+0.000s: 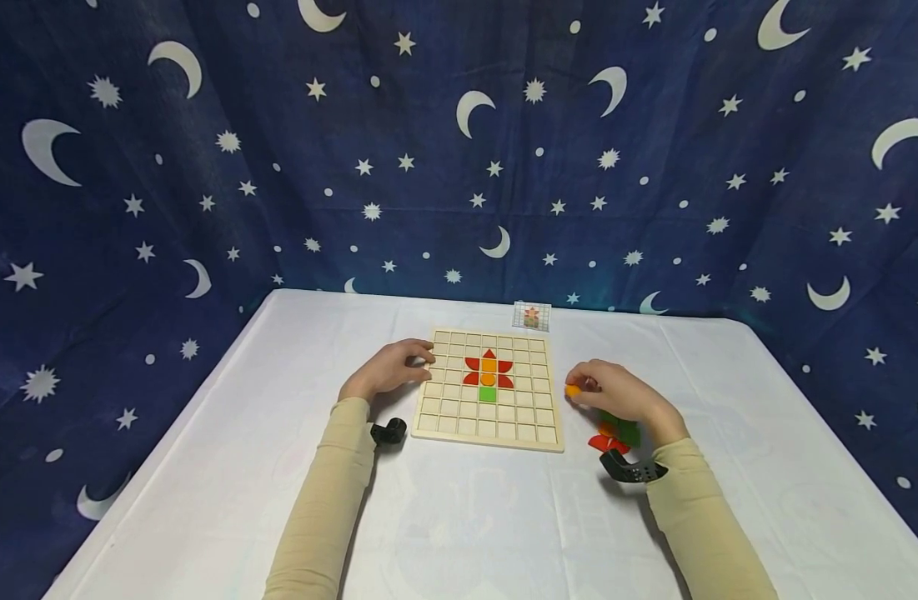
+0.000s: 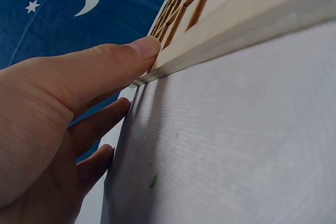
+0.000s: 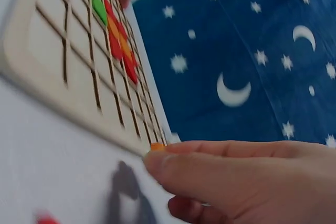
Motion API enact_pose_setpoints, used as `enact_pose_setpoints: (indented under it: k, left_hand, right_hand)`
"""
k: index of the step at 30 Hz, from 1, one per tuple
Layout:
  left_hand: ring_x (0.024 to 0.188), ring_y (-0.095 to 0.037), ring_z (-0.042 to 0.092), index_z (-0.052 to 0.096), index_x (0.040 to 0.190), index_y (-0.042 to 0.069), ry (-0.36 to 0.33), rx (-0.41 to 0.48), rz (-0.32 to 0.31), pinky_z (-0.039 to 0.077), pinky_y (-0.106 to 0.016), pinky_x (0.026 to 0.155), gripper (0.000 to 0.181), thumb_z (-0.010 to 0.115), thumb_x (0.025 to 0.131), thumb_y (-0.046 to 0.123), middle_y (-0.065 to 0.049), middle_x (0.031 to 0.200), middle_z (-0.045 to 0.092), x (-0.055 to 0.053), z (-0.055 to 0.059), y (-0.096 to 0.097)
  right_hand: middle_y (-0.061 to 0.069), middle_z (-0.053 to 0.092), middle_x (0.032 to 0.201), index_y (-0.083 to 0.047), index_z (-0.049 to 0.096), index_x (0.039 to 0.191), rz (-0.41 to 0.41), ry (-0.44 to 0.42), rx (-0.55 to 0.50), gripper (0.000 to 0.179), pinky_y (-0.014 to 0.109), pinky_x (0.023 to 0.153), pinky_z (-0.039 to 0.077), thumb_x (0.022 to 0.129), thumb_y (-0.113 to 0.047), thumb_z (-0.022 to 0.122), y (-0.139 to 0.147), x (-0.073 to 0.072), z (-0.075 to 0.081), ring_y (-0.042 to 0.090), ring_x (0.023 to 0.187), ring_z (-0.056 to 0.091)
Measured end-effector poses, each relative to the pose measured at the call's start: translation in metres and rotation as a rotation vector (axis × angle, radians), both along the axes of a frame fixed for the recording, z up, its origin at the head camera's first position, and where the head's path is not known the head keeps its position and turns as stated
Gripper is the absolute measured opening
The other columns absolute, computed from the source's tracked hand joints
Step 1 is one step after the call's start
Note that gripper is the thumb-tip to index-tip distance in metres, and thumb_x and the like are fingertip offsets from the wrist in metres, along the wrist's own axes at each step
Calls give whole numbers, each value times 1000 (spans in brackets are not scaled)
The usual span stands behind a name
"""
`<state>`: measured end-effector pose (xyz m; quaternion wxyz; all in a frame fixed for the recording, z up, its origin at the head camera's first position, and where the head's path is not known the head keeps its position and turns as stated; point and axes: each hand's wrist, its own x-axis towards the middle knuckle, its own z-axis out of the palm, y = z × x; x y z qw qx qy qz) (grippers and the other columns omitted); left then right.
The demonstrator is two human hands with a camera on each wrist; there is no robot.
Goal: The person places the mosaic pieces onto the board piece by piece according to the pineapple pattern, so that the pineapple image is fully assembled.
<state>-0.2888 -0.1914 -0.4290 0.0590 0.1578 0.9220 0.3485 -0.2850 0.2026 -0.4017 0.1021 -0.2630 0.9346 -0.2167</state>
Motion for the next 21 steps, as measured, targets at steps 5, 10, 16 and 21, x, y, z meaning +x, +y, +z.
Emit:
enact_pose_setpoints:
  k: [5,10,16,21]
  left_hand:
    - [139,-29,39,69,117,6,-13,7,7,30,-42,115,32,74,88,16,-9,145,50,0,1,0]
    - [139,-29,39,69,116,6,-14,4,12,30,-42,116,30,74,88,16,-9,144,50,0,2,0]
    - [138,-30,39,69,117,6,1,-7,-2,30,-43,115,31,73,88,16,-10,144,50,0,1,-1]
    - [138,-30,39,69,117,7,5,-5,-10,31,-43,115,31,74,88,17,-10,144,50,-1,1,-2]
  right_hand:
    - [1,63,99,-7,67,111,64,34,-63,24,33,78,52,89,-15,71,-32,7,2,17,87,56]
    - [1,63,105,-7,67,115,173,85,-82,26,34,83,53,90,-15,71,-65,12,1,17,91,58]
    - [3,63,105,-7,69,114,246,152,-63,24,35,84,52,91,-16,69,-100,12,-3,18,93,58]
    - [2,65,105,-7,70,111,236,174,-38,23,34,84,51,90,-18,70,-122,10,-5,16,92,58]
